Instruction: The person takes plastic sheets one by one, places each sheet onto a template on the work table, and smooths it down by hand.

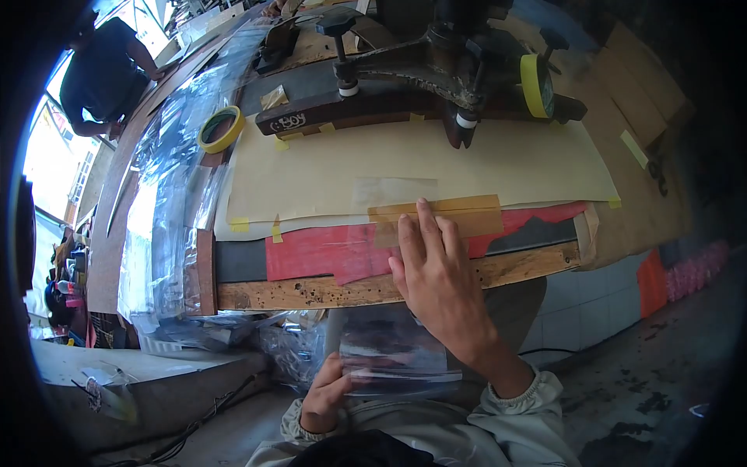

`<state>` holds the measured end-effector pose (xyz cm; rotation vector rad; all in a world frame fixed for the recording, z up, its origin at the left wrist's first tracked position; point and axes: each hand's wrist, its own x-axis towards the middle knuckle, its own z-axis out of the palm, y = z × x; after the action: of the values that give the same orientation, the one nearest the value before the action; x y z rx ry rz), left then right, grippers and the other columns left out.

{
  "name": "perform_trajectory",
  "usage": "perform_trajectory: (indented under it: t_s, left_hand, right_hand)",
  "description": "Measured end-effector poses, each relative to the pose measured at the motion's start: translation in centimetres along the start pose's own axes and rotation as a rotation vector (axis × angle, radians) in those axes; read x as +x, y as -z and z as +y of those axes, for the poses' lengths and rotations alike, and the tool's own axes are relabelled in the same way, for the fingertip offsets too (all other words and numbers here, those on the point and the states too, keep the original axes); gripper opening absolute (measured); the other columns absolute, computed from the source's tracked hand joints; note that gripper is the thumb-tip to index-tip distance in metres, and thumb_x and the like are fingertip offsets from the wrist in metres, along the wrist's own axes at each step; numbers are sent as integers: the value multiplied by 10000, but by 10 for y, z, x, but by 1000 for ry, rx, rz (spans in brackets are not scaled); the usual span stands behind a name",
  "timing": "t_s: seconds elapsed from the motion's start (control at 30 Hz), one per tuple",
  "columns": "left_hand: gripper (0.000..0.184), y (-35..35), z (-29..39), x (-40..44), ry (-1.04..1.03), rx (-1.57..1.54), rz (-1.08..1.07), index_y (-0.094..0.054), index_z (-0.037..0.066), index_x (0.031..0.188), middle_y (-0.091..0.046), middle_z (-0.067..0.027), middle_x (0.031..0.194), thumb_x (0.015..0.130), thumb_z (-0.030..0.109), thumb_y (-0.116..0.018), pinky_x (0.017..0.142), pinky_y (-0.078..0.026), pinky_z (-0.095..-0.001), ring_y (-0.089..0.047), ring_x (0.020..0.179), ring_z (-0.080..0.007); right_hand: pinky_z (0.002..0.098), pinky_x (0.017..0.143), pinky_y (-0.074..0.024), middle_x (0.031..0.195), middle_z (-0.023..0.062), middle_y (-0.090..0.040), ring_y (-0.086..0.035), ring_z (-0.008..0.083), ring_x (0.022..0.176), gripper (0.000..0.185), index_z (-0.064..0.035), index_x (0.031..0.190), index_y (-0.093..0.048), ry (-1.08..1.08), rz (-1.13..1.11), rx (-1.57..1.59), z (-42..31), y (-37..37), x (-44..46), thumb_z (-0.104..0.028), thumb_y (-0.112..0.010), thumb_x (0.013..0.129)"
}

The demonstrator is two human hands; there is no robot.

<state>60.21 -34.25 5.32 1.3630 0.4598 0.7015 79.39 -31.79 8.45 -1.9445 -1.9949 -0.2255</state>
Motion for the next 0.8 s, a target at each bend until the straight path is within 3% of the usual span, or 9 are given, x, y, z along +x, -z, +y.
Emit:
perform_trajectory:
  t_s: [0.27, 0.37, 0.47, 0.63, 0.73, 0.77, 0.8]
  left_hand:
    - [286, -3, 5, 0, -50, 139, 60, -557, -54, 1009, -521, -116, 574, 813, 132, -463, 492, -337, -281, -455, 478, -180]
    - [282, -5, 1, -1, -201, 233, 110, -561, -53, 1004, -576, -132, 682, 812, 117, -443, 531, -363, -282, -490, 545, -178]
    - [270, -7, 8, -1, -127, 282, 136, -566, -50, 991, -600, -144, 829, 816, 101, -427, 599, -397, -275, -527, 643, -173]
    - [272, -7, 15, 13, 21, 144, 207, -560, -59, 998, -585, -108, 986, 847, 139, -450, 809, -387, -255, -529, 886, -143]
    - [300, -7, 30, 38, 437, -407, 327, -535, -49, 1052, -589, -107, 961, 866, 163, -436, 819, -388, -265, -522, 911, -149]
    - [316, -7, 23, 41, 194, -329, 298, -516, -4, 1101, -579, -116, 965, 791, 48, -482, 813, -399, -278, -526, 917, -204]
    - [356, -4, 12, 43, 179, -309, 317, -515, 8, 1103, -573, -120, 970, 747, 10, -493, 811, -403, -280, -525, 919, -222]
  right_hand:
    - [365, 857, -411, 1178, 222, -435, -440, 282, 1009, 412, 63, 1089, -484, 24, 7, 0, 1, 1, 2, -200, -554, 780]
    - [365, 857, -412, 1167, 226, -442, -448, 282, 1001, 410, 70, 1085, -483, 43, 15, -3, 2, 1, 3, -191, -553, 778]
    - [365, 861, -411, 1159, 227, -450, -454, 285, 998, 398, 74, 1075, -482, 62, 26, 3, 4, 0, 5, -181, -549, 778]
    - [355, 877, -407, 1141, 232, -466, -456, 303, 1006, 343, 74, 1034, -488, 120, 11, 21, 13, -6, 29, -156, -533, 784]
    - [352, 885, -403, 1128, 243, -471, -451, 317, 1018, 322, 75, 1020, -490, 170, 24, 102, 24, -13, 50, -142, -525, 785]
    - [355, 885, -402, 1126, 245, -472, -449, 320, 1021, 321, 76, 1020, -489, 181, 19, 110, 28, -15, 56, -140, -524, 785]
    - [359, 886, -402, 1124, 247, -473, -447, 323, 1024, 321, 77, 1019, -489, 193, 14, 117, 31, -17, 62, -139, -524, 784]
